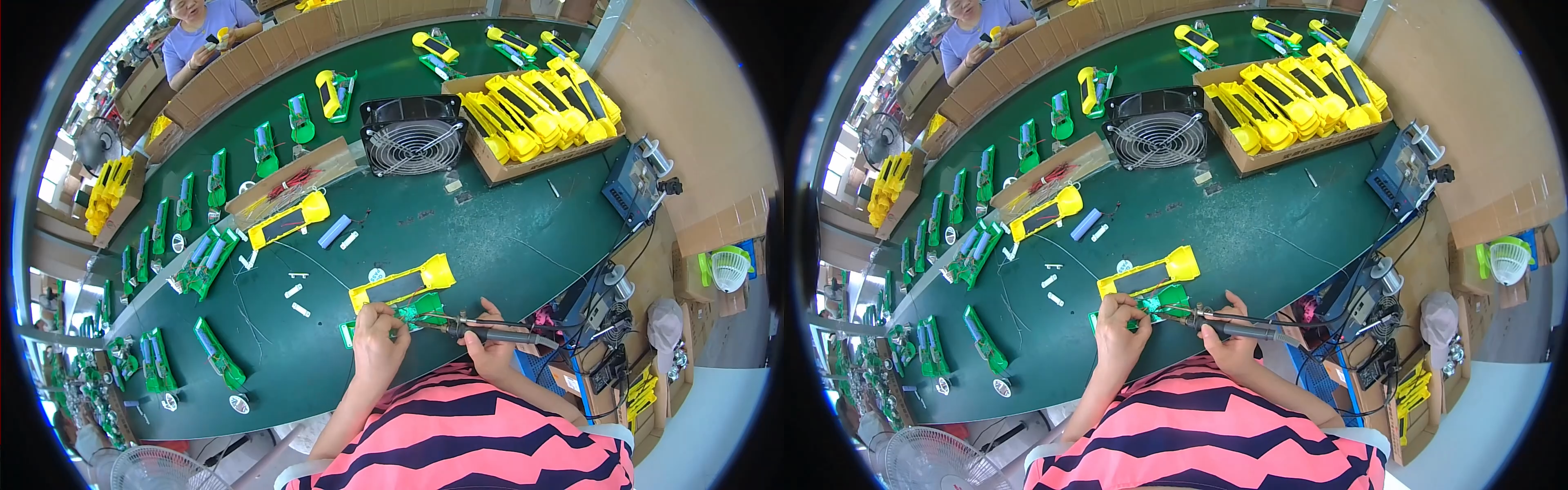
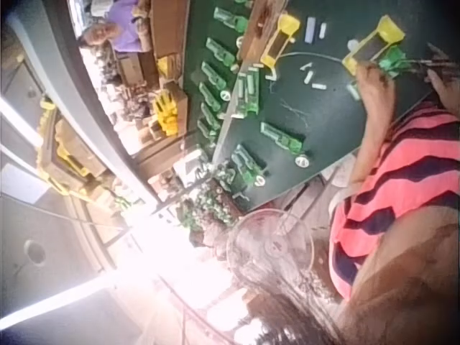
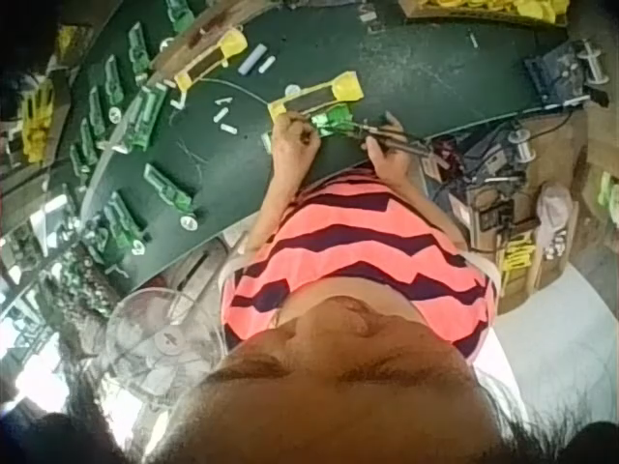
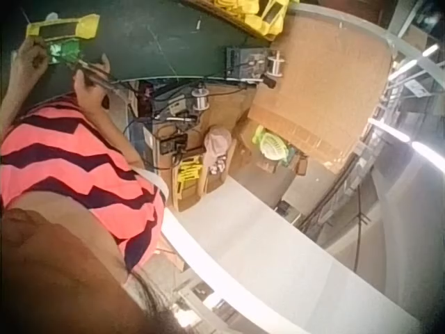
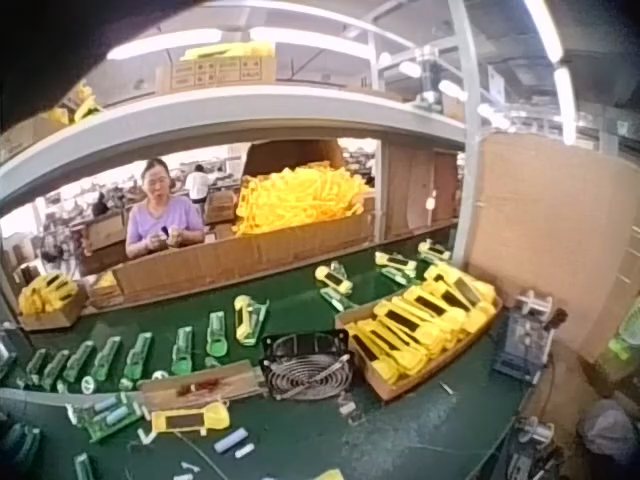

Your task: Soldering electrical components and wires onto solar panels for handheld lights.

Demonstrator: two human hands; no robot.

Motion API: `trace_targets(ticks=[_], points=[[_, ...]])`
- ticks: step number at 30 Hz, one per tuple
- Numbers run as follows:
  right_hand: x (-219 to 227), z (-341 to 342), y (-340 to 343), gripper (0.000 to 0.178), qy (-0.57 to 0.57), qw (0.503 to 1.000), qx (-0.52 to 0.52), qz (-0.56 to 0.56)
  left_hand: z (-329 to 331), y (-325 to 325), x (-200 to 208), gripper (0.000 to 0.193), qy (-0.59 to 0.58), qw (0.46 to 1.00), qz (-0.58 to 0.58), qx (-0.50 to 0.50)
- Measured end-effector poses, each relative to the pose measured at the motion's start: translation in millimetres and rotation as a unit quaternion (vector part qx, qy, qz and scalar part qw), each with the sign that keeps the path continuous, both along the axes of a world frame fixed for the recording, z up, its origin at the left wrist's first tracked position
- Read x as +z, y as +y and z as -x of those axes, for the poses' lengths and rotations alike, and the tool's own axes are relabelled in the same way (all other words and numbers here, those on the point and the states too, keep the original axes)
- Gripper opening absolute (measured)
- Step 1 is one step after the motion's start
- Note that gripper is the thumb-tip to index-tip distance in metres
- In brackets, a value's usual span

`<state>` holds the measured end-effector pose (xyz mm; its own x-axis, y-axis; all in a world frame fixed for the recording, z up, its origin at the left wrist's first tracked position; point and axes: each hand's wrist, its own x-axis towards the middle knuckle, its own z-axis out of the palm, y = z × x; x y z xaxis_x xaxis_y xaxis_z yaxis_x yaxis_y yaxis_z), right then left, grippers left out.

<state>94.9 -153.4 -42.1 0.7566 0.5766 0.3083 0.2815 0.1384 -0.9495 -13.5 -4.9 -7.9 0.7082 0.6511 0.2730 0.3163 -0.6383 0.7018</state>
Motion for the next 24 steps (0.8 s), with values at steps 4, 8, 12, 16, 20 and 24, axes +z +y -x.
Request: trace_targets(ticks=[4,8,12,16,20,24], points=[[0.9,-2.4,-1.7,0.015,-0.012,1.0,0.021,0.004,-1.9,1.8,0.1,0.013,0.001,1.0,-0.001,-0.009],[2.2,-3.6,-2.6,0.016,-0.03,0.999,0.023,0.01,-2.2,2.8,1.0,0.013,0.012,1.0,0.004,-0.016],[11.7,-5.8,-1.9,0.016,-0.006,1.0,0.014,-0.008,-2.7,4.1,1.5,0.013,0.015,1.0,0.008,-0.021],[18.0,-13.2,-0.8,0.018,-0.057,0.997,-0.016,-0.041,-2.6,4.5,1.7,0.012,0.018,0.999,0.023,-0.018],[18.7,-15.2,-3.6,0.018,-0.08,0.996,-0.015,-0.022,-3.1,4.9,0.6,0.012,0.022,0.999,0.03,-0.01],[18.4,-13.9,-6.0,0.018,-0.084,0.996,-0.013,-0.015,-3.5,5.5,0.9,0.018,0.031,0.998,0.054,-0.014]])
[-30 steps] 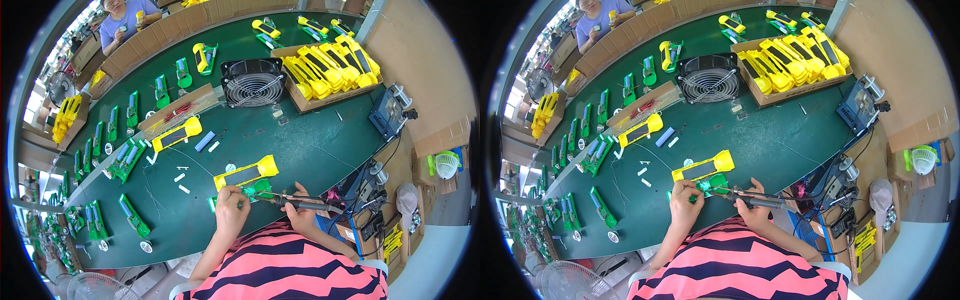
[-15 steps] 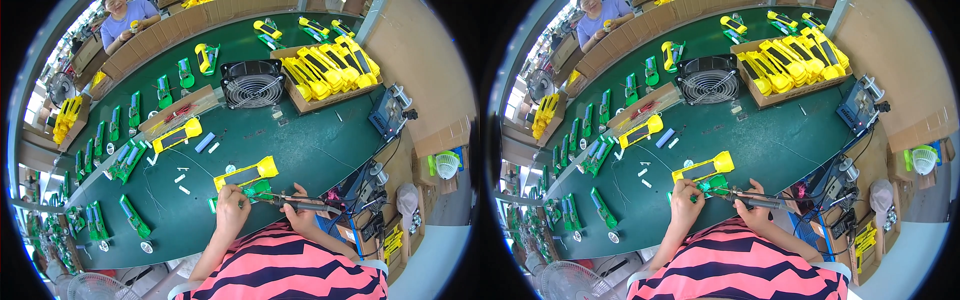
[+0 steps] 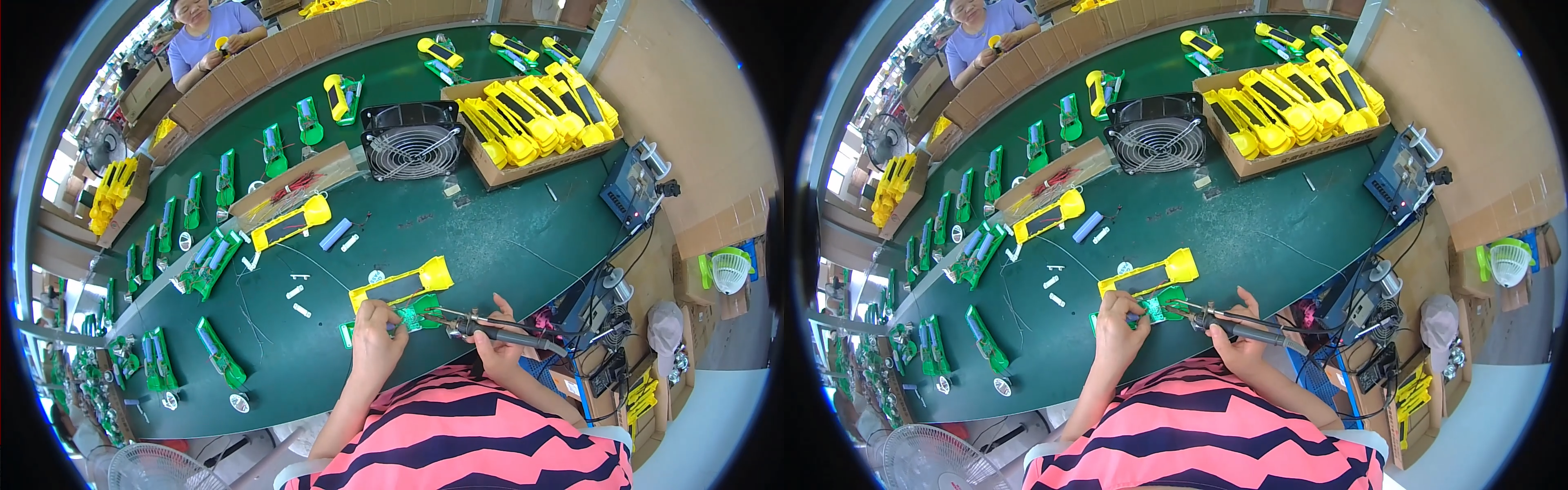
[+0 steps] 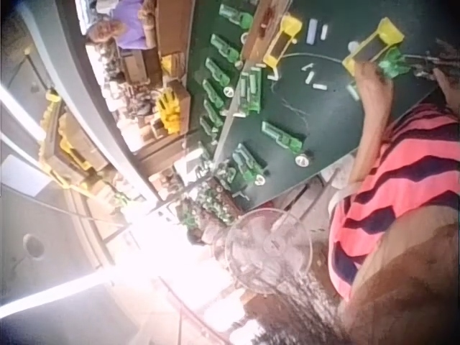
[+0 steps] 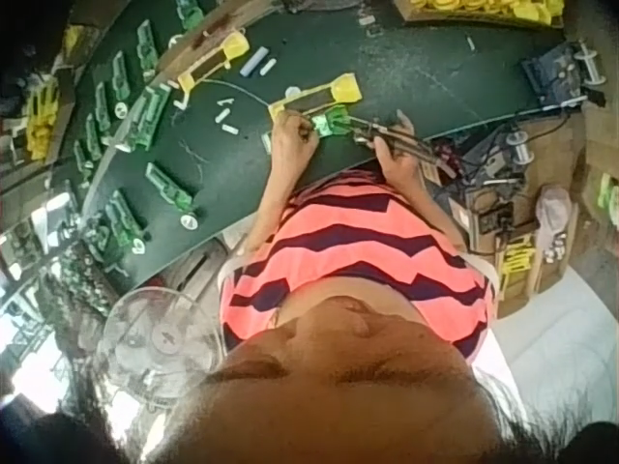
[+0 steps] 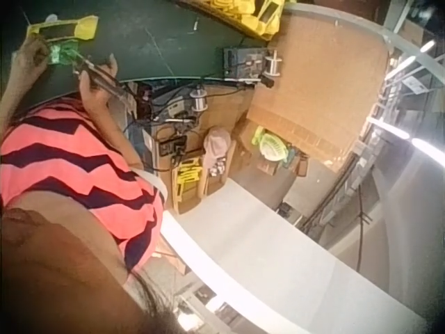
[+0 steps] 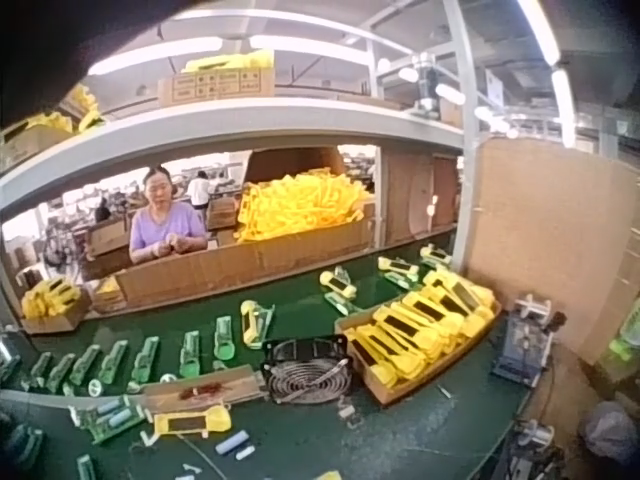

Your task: Soldering electrical components and wires onto solar panels for handheld lights.

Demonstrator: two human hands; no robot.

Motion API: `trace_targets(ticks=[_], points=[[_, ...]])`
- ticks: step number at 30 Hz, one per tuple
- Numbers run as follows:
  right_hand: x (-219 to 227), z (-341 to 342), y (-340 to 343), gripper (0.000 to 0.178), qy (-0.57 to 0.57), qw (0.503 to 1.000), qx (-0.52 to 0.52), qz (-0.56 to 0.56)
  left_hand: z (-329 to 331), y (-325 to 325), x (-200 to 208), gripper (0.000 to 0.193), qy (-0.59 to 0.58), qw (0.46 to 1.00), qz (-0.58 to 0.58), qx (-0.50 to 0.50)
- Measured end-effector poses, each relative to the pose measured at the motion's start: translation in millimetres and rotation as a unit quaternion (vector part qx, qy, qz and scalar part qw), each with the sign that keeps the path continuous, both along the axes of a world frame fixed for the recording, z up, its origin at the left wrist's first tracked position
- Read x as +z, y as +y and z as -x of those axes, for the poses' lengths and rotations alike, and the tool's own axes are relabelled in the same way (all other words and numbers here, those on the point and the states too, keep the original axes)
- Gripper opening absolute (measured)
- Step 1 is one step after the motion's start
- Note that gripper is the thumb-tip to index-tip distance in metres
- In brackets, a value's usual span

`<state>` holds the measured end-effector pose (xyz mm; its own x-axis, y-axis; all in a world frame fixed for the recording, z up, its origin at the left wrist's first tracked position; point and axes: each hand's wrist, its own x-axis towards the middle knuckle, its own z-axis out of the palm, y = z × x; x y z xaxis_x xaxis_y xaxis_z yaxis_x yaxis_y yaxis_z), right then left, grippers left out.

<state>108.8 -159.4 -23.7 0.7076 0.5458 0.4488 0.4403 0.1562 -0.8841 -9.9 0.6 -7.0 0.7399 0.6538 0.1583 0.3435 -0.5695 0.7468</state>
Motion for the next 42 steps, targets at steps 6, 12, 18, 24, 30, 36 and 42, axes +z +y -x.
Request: trace_targets(ticks=[6,12,18,24,30,36,42], points=[[-1.7,3.7,0.6,0.016,0.044,0.999,0.011,0.001,6.1,-3.2,-2.5,0.023,-0.084,0.993,-0.078,-0.003],[-6.3,3.5,1.7,0.016,0.068,0.998,0.009,-0.006,62.1,-15.7,22.2,0.031,0.176,0.956,-0.234,-0.014],[-13.9,-1.3,4.5,0.014,0.049,0.999,-0.007,0.005,59.7,6.0,31.3,0.012,0.115,0.947,-0.285,0.089],[-11.7,-4.3,2.0,0.01,0.049,0.999,-0.006,0.019,30.1,-3.0,12.8,0.03,-0.049,0.966,-0.246,-0.068],[-16.1,-0.2,-6.6,0.014,0.049,0.998,0.023,0.032,18.2,-4.3,0.4,0.026,-0.023,0.965,-0.241,-0.1],[-17.0,5.1,-4.1,0.013,0.079,0.996,0.028,0.04,15.7,-3.5,10.5,0.024,0.023,0.951,-0.275,-0.143],[-12.5,2.8,-0.3,0.012,0.035,0.998,0.015,0.046,16.2,-2.3,12.5,0.022,0.039,0.949,-0.271,-0.155]])
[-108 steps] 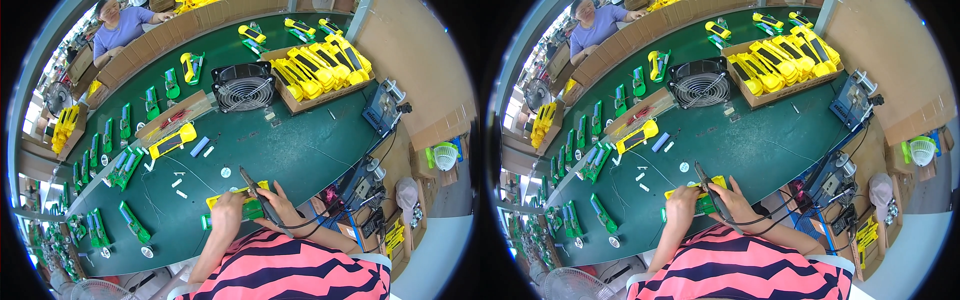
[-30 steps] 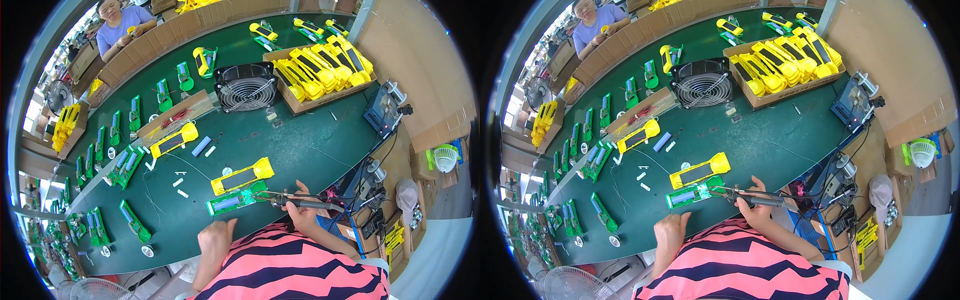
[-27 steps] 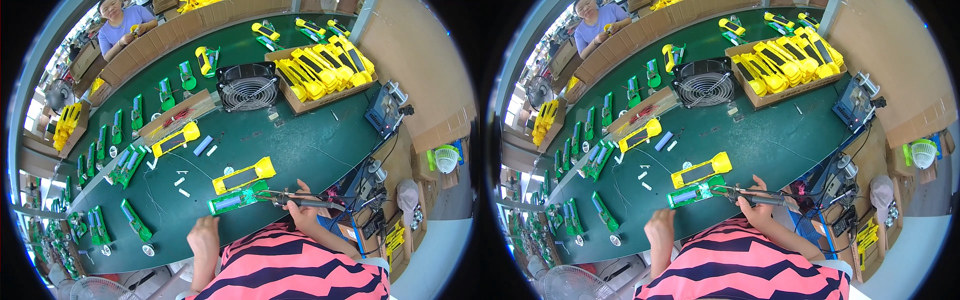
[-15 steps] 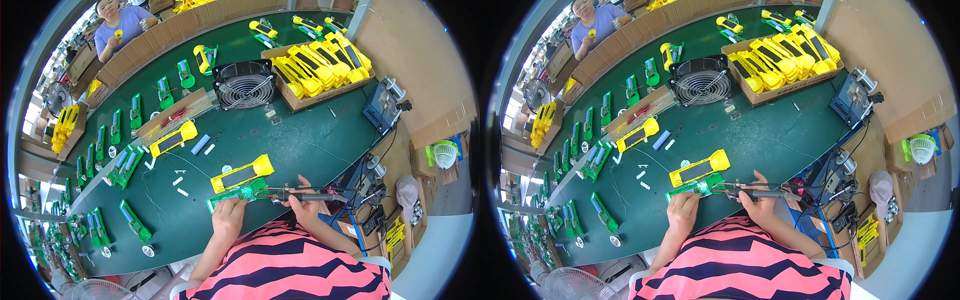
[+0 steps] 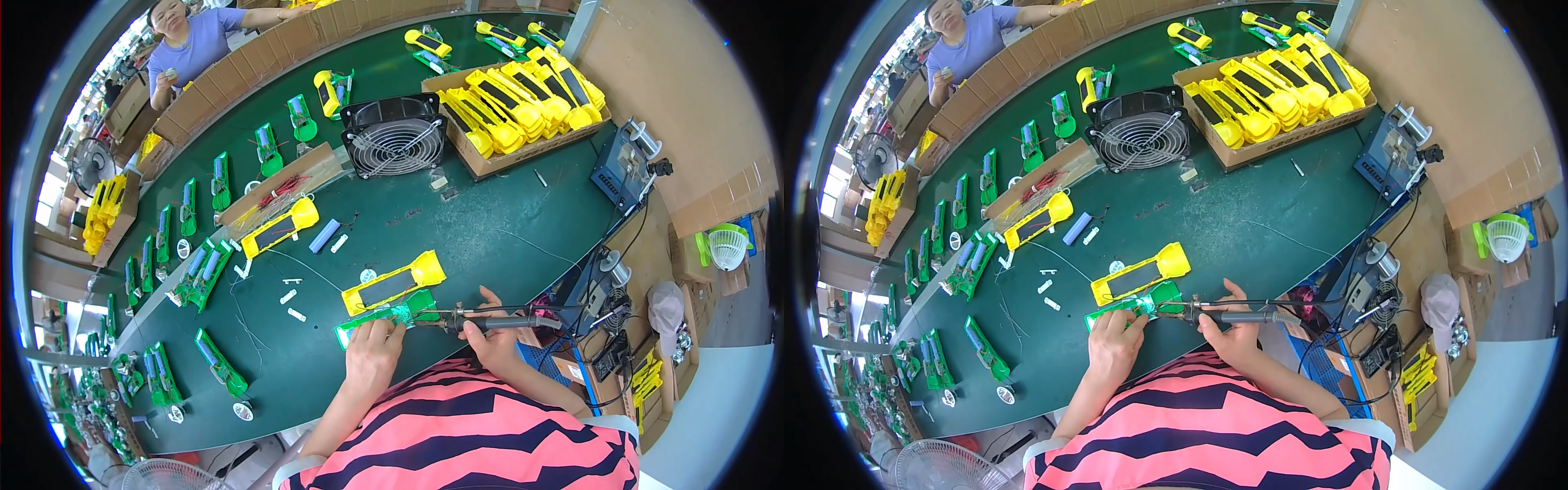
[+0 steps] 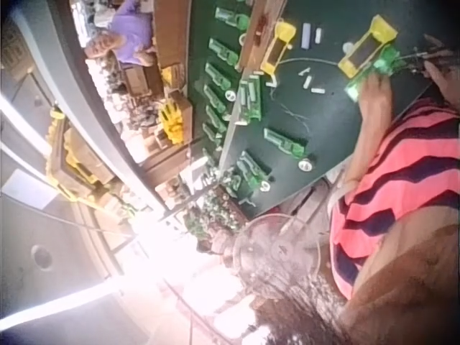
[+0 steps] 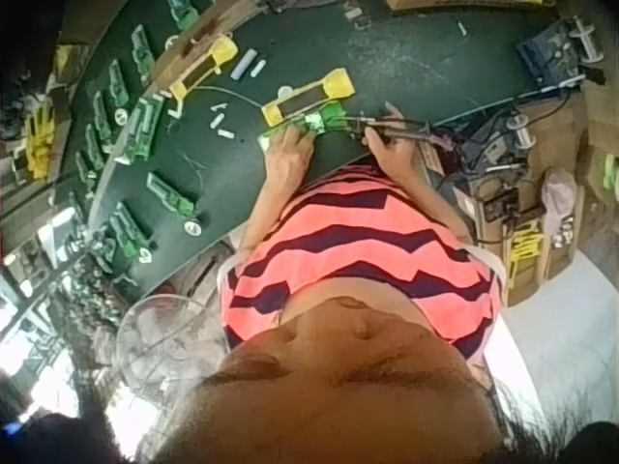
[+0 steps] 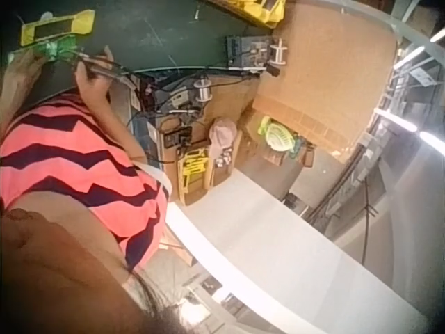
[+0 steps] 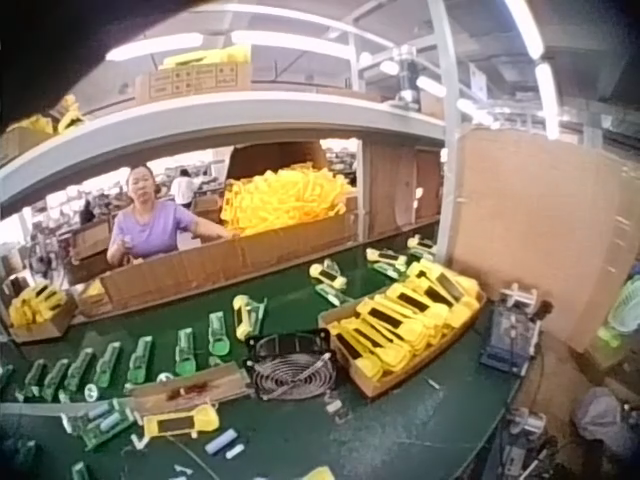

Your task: Soldering electrical components and wires onto solar panels for handheld lights.

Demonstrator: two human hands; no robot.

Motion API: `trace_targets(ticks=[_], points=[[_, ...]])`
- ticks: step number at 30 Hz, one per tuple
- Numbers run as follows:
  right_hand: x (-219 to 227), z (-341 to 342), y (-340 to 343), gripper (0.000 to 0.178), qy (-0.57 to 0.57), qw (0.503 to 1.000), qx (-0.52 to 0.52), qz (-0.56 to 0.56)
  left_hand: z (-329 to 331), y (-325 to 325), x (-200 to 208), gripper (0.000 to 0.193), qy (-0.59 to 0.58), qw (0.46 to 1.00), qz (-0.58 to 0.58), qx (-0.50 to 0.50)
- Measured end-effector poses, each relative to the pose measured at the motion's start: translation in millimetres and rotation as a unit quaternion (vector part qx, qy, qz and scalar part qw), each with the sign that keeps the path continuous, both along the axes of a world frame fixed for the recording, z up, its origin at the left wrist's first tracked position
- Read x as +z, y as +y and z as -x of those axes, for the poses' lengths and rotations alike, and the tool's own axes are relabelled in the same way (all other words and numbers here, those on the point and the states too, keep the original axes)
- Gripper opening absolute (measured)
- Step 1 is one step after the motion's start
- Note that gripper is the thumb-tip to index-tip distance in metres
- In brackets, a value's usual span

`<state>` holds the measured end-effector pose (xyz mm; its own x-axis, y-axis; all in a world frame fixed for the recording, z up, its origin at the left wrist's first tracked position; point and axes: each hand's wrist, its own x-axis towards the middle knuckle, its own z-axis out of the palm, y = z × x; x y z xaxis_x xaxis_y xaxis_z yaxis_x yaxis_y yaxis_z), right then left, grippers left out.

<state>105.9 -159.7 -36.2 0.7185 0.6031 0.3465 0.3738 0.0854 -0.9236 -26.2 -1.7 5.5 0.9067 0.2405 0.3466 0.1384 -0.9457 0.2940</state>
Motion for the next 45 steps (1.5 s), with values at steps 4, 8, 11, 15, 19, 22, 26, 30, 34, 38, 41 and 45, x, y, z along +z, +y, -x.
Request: trace_targets(ticks=[4,8,11,15,19,22,26,30,34,38,41,45], points=[[-1.1,0.4,2.8,0.013,-0.017,1.0,0.005,-0.003,-0.1,0.9,-0.3,0.022,0.01,1.0,0.002,-0.001],[-4.7,1.5,3.8,0.012,-0.016,1.0,-0.007,-0.012,-0.6,0.3,0.9,0.022,0.006,1.0,0.003,-0.003],[-7.6,2.5,3.1,0.013,-0.004,1.0,-0.009,-0.007,-1.0,-0.1,1.6,0.021,0.007,1.0,0.002,0.001],[-9.9,3.3,-1.3,0.015,0.041,0.999,0.011,0.006,-0.6,0.0,0.6,0.02,0.013,1.0,0.001,0.001],[-11.3,2.2,-6.1,0.013,0.132,0.991,-0.023,-0.006,-0.6,-0.6,1.7,0.021,0.023,1.0,0.003,-0.001],[-17.6,-4.2,-10.2,0.017,0.137,0.99,-0.02,-0.014,-1.8,-1.7,2.6,0.02,0.029,1.0,0.0,0.001],[-15.4,-13.2,-11.5,0.018,0.133,0.99,-0.034,-0.025,-4.3,-3.3,1.2,0.022,0.037,0.999,-0.01,0.001],[-0.7,-16.4,-10.7,0.017,0.218,0.968,-0.077,-0.099,-5.7,5.8,-0.2,0.023,-0.051,0.997,0.043,0.036],[-5.3,-25.0,-20.2,0.018,0.222,0.96,-0.113,-0.127,-14.4,51.7,0.8,0.034,-0.035,0.973,0.053,0.223],[-9.9,-35.8,-28.6,0.031,0.199,0.963,-0.138,-0.121,-9.0,82.3,-33.7,0.034,0.053,0.969,0.124,0.207],[-1.9,-45.0,-32.4,0.036,0.162,0.964,-0.173,-0.124,10.4,59.4,-26.7,0.02,-0.092,0.967,0.101,0.216],[0.5,-62.9,-33.6,0.034,0.137,0.96,-0.205,-0.135,57.0,18.2,-42.1,0.049,-0.139,0.978,0.077,0.133]])
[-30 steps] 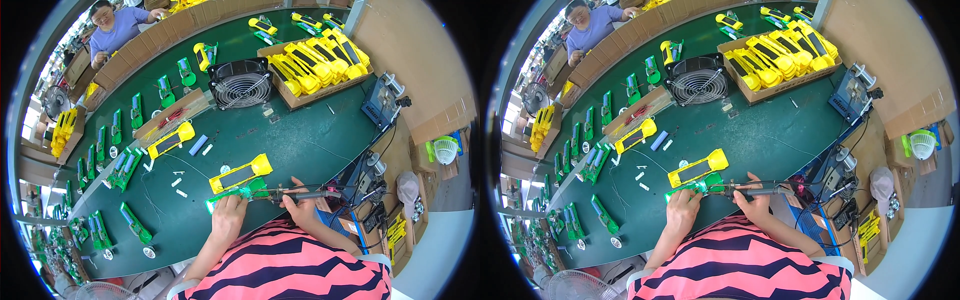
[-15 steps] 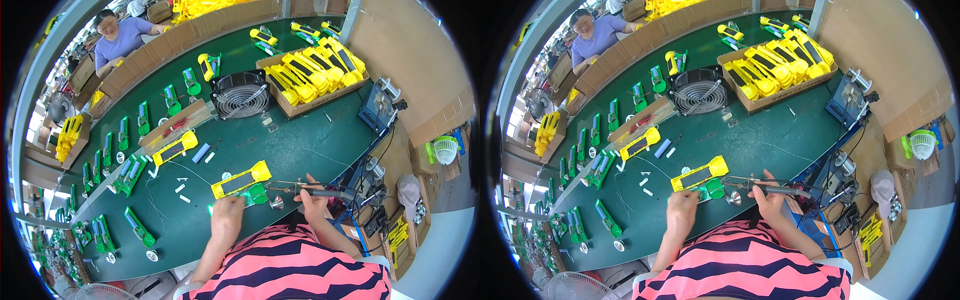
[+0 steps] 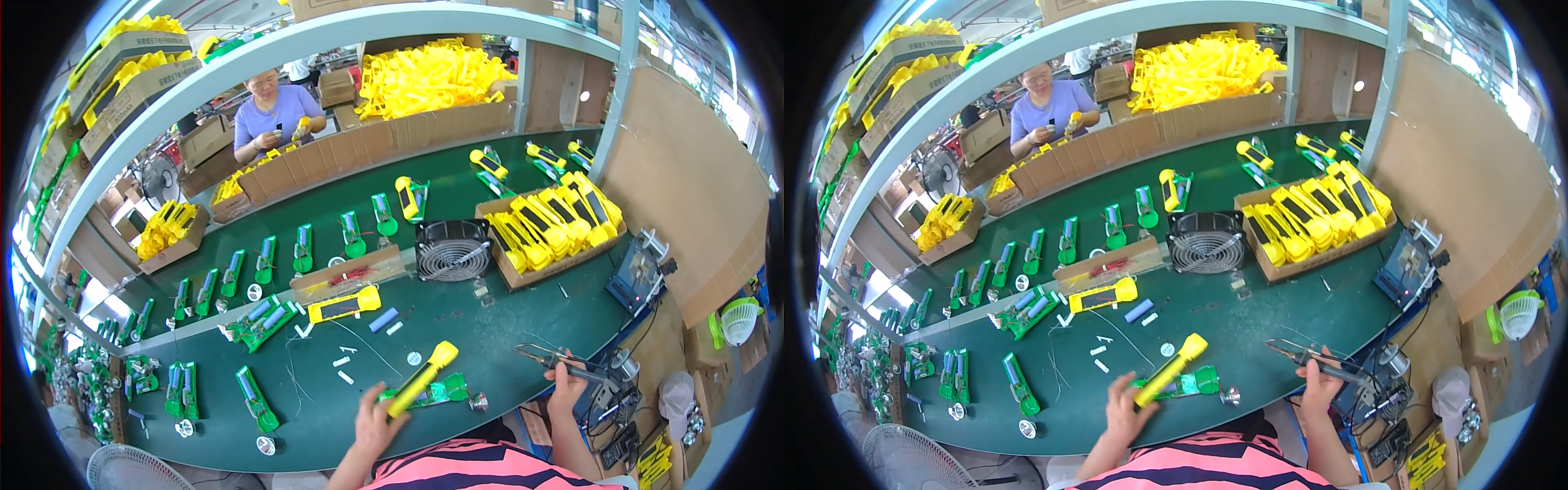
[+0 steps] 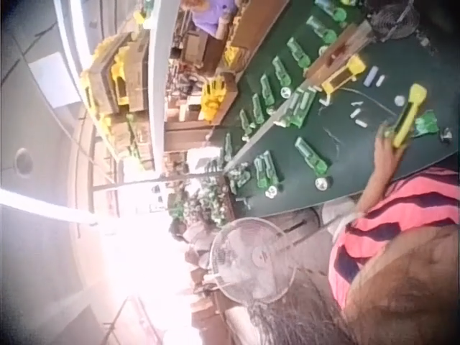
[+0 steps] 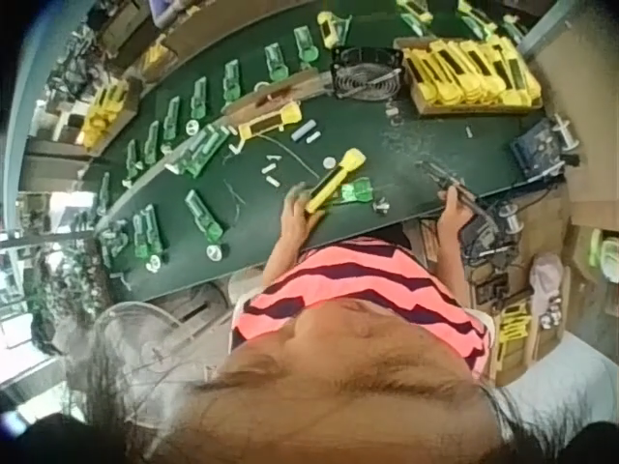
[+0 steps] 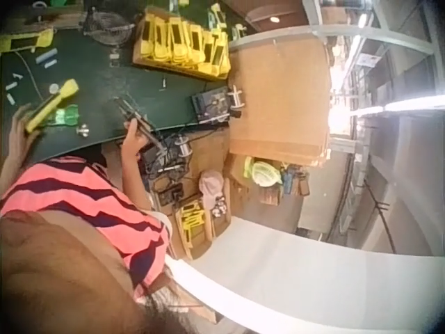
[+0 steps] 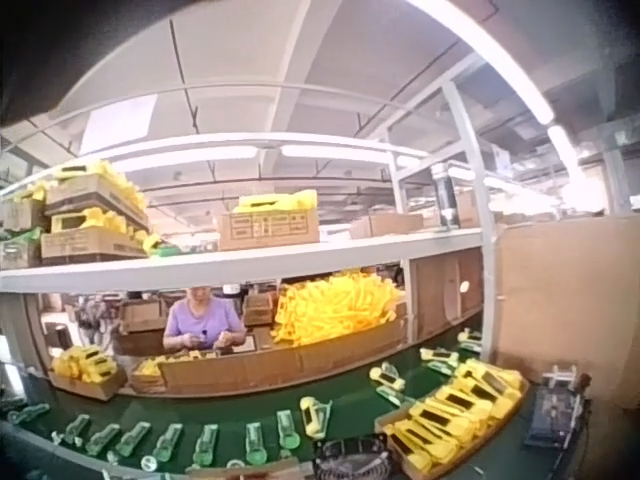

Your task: Soldering electrical components and wires onto solar panels for handheld lights.

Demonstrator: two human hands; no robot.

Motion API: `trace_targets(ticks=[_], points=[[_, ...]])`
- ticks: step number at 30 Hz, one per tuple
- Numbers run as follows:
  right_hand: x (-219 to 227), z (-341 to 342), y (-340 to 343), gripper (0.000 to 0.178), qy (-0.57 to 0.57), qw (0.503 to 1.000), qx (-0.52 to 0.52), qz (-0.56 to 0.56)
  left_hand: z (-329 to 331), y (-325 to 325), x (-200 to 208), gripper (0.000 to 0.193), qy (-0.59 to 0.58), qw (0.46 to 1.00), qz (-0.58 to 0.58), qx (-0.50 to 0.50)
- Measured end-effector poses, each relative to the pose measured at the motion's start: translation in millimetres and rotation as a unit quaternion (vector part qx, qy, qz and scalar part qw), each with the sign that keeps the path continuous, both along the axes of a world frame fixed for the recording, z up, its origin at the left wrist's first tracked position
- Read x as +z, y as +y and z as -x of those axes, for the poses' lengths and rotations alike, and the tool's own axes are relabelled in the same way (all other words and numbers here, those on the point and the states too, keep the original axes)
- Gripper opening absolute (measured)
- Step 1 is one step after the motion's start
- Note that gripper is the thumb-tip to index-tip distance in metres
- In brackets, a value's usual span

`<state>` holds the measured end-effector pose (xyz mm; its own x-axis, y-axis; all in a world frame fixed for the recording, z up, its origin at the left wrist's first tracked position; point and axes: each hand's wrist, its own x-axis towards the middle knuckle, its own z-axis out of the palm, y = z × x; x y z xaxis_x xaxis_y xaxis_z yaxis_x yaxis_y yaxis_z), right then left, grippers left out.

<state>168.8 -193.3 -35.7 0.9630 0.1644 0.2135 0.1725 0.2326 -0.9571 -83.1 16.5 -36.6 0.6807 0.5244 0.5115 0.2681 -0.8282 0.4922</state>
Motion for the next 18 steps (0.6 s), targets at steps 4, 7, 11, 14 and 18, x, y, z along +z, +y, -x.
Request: trace_targets(ticks=[4,7,11,14,18], points=[[5.5,-21.0,1.1,0.027,-0.014,0.999,-0.027,0.01,-21.3,11.8,-7.0,0.047,0.066,0.989,-0.016,-0.133],[16.5,-30.8,10.2,0.022,-0.021,1.0,-0.015,-0.001,-31.0,35.3,-6.6,0.047,0.046,0.975,0.003,-0.218],[28.1,-58.0,16.0,0.023,-0.034,0.999,-0.015,-0.006,-27.5,78.1,8.6,0.043,0.14,0.936,-0.035,-0.321],[42.0,-92.7,11.5,0.02,-0.071,0.997,-0.044,-0.001,-37.2,111.4,48.9,0.025,0.204,0.928,-0.049,-0.307],[61.2,-148.3,3.3,0.016,-0.149,0.983,-0.09,0.061,-90.2,167.5,115.5,0.053,0.007,0.986,-0.051,-0.155]])
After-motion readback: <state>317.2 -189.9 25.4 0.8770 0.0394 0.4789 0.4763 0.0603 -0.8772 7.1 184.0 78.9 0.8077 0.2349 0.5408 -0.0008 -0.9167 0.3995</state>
